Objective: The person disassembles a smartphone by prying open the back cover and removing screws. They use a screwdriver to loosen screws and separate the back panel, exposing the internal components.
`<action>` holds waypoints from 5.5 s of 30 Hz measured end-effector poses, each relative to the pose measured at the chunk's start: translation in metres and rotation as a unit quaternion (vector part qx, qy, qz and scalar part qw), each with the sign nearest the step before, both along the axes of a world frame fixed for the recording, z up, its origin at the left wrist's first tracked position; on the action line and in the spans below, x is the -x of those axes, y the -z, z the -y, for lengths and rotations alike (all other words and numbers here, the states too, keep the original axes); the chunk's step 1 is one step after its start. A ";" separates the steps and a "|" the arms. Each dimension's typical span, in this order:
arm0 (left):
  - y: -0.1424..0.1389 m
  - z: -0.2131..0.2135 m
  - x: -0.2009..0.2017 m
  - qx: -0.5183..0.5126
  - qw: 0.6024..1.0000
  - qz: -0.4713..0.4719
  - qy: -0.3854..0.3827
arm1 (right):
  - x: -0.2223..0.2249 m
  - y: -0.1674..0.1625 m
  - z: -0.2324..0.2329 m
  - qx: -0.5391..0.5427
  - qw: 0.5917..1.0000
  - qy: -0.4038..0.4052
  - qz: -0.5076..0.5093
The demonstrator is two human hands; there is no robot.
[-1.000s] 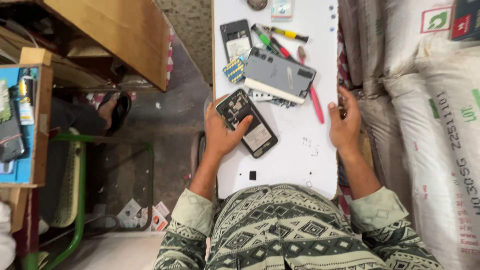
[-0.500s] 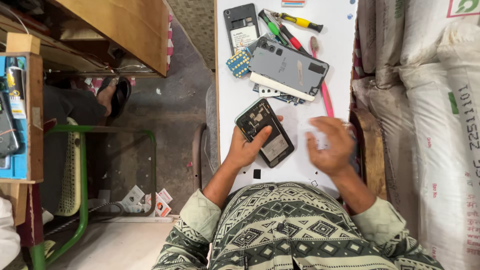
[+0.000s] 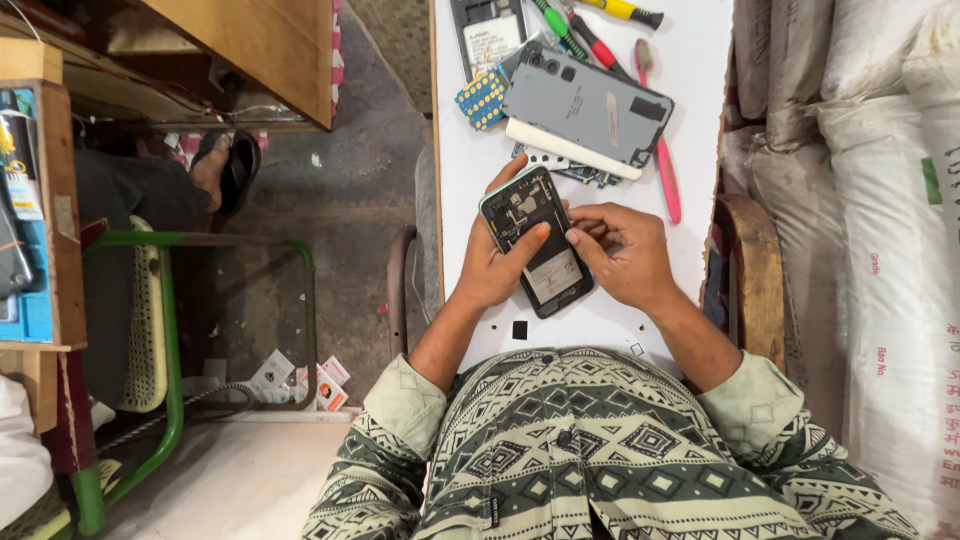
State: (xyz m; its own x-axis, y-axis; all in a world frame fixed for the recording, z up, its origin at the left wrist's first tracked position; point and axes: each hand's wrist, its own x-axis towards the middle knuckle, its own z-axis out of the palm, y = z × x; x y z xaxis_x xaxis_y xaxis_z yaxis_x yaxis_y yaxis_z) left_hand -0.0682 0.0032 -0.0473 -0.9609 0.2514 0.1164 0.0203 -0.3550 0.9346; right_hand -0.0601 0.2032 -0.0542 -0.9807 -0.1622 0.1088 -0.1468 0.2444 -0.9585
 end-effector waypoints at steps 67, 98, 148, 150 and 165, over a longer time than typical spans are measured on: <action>-0.038 0.016 -0.045 0.147 0.982 -0.092 -0.081 | -0.025 -0.044 -0.004 -0.091 0.977 0.001 -0.191; -0.046 0.017 -0.047 0.176 0.970 -0.154 -0.063 | -0.041 -0.066 0.003 -0.133 0.965 0.006 -0.227; -0.037 -0.001 -0.042 0.072 0.989 0.081 -0.102 | -0.051 -0.040 -0.009 0.093 0.995 0.043 -0.012; -0.041 -0.008 -0.042 0.051 0.988 0.103 -0.101 | -0.055 -0.048 -0.001 0.012 0.998 0.030 -0.046; -0.009 -0.007 -0.043 0.034 0.996 0.044 -0.063 | -0.047 -0.062 -0.003 -0.070 0.994 -0.085 0.008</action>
